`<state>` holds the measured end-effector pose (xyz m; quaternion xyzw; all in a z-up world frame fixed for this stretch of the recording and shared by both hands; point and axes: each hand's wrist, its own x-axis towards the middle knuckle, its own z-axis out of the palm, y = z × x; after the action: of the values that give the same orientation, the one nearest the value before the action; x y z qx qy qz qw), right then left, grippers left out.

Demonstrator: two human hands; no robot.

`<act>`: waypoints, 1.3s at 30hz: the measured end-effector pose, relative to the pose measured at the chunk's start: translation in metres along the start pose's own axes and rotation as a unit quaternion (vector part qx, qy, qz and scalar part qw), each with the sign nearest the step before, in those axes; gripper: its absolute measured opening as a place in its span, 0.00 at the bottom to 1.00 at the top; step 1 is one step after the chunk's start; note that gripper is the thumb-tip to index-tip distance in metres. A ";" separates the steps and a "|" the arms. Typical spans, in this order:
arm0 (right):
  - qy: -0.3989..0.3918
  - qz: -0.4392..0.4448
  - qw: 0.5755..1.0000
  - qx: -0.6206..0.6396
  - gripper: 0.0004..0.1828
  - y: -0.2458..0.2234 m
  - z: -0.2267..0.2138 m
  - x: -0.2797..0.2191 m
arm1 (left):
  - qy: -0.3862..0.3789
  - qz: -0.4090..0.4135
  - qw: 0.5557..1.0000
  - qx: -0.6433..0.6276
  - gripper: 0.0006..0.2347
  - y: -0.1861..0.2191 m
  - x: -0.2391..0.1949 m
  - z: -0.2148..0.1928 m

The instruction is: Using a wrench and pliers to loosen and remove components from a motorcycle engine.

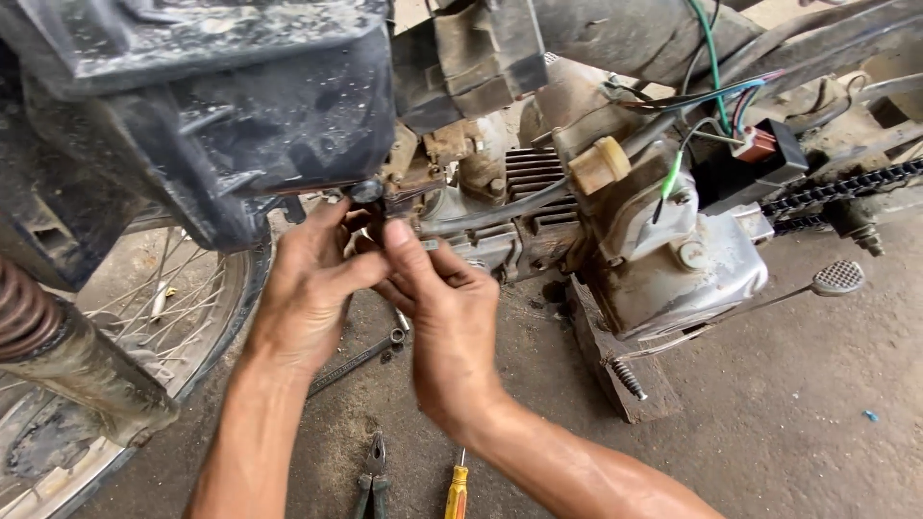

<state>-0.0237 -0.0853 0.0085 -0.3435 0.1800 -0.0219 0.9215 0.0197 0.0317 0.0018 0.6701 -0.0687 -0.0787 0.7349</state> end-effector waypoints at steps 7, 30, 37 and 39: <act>-0.012 -0.047 0.998 0.043 0.11 0.000 -0.005 0.005 | -0.004 -0.014 0.997 0.076 0.18 0.003 -0.007 -0.016; 0.006 -0.072 0.991 -0.115 0.18 -0.008 -0.012 0.001 | 0.030 -0.073 0.441 0.894 0.22 -0.391 -0.104 -0.190; 0.026 -0.145 0.989 0.007 0.08 0.024 -0.022 0.005 | -0.007 0.078 0.444 0.893 0.04 -0.368 -0.207 -0.217; 0.043 -0.123 0.986 0.108 0.09 0.032 -0.015 0.005 | -0.024 0.079 0.448 0.890 0.04 -0.344 -0.247 -0.238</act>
<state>-0.0267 -0.0712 -0.0237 -0.2602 0.1723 -0.1691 0.9349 -0.1812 0.2838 -0.3615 0.9471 -0.1714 0.0684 -0.2627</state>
